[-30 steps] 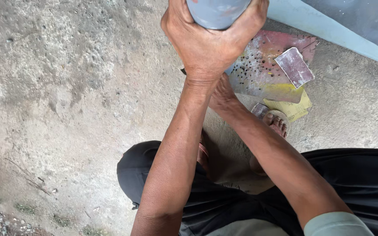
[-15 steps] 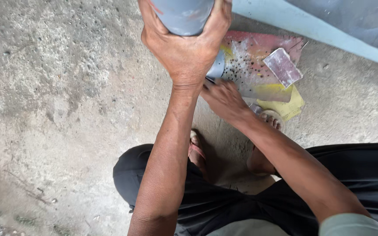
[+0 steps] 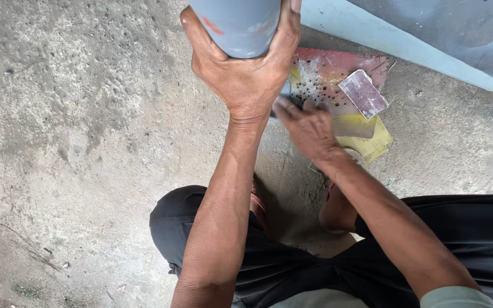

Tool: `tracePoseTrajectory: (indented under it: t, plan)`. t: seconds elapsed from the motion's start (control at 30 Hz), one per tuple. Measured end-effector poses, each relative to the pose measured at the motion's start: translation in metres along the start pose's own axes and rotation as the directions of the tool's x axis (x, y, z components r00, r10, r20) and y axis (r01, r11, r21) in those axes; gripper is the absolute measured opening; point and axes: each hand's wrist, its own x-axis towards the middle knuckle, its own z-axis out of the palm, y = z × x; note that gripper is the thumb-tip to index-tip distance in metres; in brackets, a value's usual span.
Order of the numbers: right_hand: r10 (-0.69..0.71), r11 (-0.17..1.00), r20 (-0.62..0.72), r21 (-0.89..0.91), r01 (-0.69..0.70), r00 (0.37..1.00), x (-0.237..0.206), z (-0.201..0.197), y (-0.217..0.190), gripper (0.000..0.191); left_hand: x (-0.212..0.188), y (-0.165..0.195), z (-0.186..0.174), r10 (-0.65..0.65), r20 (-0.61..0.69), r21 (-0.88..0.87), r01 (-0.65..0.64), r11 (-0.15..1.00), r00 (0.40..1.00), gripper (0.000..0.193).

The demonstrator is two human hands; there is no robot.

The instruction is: The person sits on the ground holding a gray metal pipe with a flanged end and rubs a sanding block over the flange and pipe surface, rotating the pipe to sand different sides. They continue smoothing the flange edge and pipe body throughout the clip.

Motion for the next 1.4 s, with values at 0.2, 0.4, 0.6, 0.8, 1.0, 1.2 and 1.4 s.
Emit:
tracePoseTrajectory:
  t: [0.2,0.4,0.6,0.8,1.0,1.2,1.4]
  plan:
    - [-0.043,0.998,-0.041,-0.049,0.041,0.998,0.001,0.000,0.018,0.045,-0.003,-0.008,-0.002,-0.062,0.039,-0.073,0.065,0.995,0.997,0.072]
    - [-0.032,0.998,0.021,-0.046,0.033,0.999,0.004,0.004,0.016,0.055,-0.009,-0.012,0.003,-0.027,0.008,-0.057,0.027,0.998,1.000,0.072]
    - [-0.084,0.995,0.022,-0.053,0.085,0.996,0.004,0.001,0.015,0.045,-0.009,-0.008,0.005,0.000,-0.024,0.068,0.001,0.998,1.000,0.071]
    - [-0.014,0.999,0.048,0.031,0.013,0.999,0.003,-0.006,0.012,0.057,-0.004,-0.007,0.007,0.000,-0.027,0.017,0.001,1.000,1.000,0.070]
    - [-0.073,0.994,0.063,0.091,0.067,0.995,-0.002,-0.007,0.011,0.050,-0.003,-0.009,0.010,0.034,-0.037,0.094,-0.030,0.995,0.999,0.068]
    - [-0.011,0.989,0.041,0.146,0.005,0.999,0.003,-0.005,0.010,0.060,-0.002,-0.012,0.010,0.024,-0.016,0.083,-0.023,0.996,1.000,0.077]
    - [0.071,0.996,0.007,0.047,-0.072,0.997,0.023,0.000,0.027,0.057,0.003,-0.007,0.010,-0.025,0.010,0.171,0.023,0.985,1.000,0.082]
